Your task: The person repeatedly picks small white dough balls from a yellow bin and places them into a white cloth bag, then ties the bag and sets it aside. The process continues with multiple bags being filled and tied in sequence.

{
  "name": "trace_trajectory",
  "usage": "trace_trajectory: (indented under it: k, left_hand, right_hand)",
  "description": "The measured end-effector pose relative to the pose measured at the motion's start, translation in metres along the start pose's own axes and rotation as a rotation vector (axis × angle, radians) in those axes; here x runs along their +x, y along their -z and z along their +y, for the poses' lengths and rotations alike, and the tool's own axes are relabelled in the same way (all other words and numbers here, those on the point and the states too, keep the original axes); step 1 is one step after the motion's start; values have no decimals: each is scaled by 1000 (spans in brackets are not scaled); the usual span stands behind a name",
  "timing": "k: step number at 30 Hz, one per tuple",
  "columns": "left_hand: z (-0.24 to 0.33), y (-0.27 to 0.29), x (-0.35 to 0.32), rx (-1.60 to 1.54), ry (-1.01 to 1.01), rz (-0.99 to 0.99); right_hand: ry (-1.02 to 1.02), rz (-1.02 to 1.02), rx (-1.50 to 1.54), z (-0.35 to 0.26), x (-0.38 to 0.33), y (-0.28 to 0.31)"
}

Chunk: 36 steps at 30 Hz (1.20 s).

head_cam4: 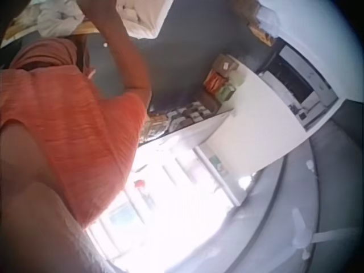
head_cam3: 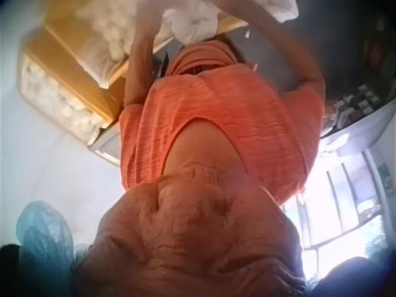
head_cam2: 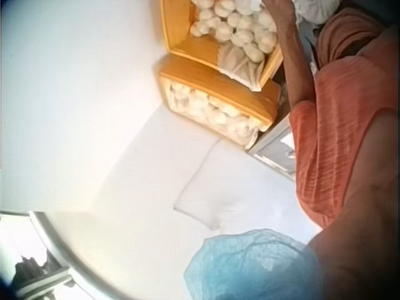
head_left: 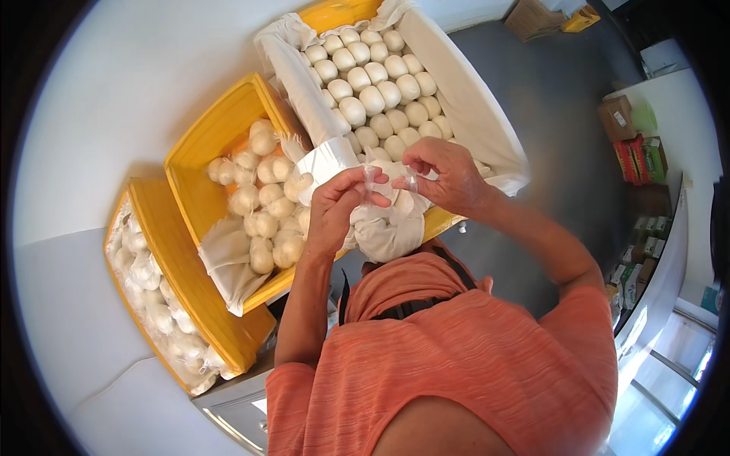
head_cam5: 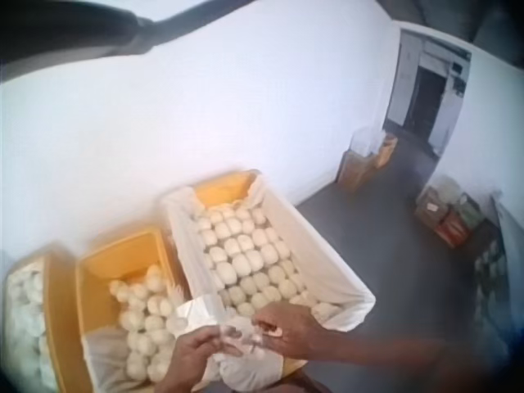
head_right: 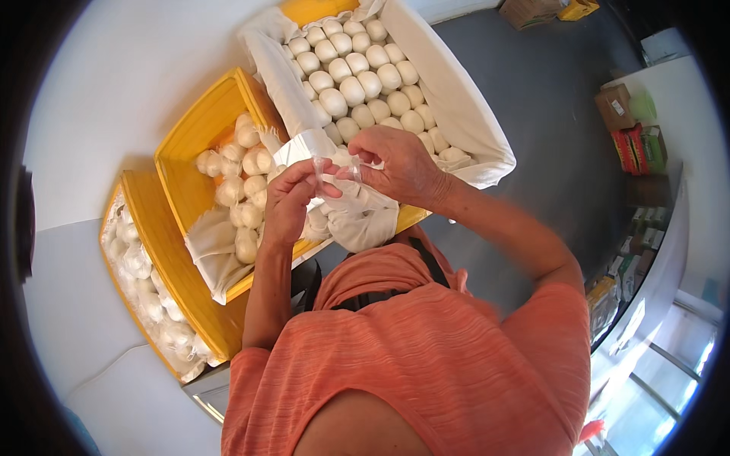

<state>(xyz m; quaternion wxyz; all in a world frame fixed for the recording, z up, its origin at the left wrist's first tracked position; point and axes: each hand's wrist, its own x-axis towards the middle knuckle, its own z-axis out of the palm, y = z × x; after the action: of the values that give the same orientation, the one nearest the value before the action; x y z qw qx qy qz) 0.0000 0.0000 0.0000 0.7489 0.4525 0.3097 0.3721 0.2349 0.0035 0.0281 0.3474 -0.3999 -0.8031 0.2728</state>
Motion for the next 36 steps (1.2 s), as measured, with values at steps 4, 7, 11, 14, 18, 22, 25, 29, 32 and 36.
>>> trace_trajectory:
  k: [4,7,11,14,18,22,25,29,32,36]
  left_hand:
    - [7,-15,-16,8,-104,103]
    - [3,-11,-30,74,-41,109]
    - [-4,19,-50,208,-27,199]
    - [-20,56,-76,-97,-10,287]
    - [-33,50,-95,-399,-12,303]
    - [-23,27,-99,-187,124,307]
    - [-11,22,-109,-30,249,286]
    - [-27,22,-117,99,132,449]
    - [-9,50,-127,158,-15,685]
    - [37,60,-150,329,-328,995]
  right_hand:
    - [-600,-123,782,-27,9,-28]
    - [-672,-150,985,-57,17,-43]
    - [-782,-107,1102,-42,7,-56]
    - [-801,-63,933,3,-23,-72]
    - [-633,-61,1073,-2,-33,-95]
    - [-695,-300,1296,-39,-16,-95]
    - [-817,-439,1290,-54,-13,-95]
    - [-827,-459,1396,-61,-7,-125]
    - [-715,-237,1299,-50,19,-149]
    - [-627,-106,1166,-20,41,-142]
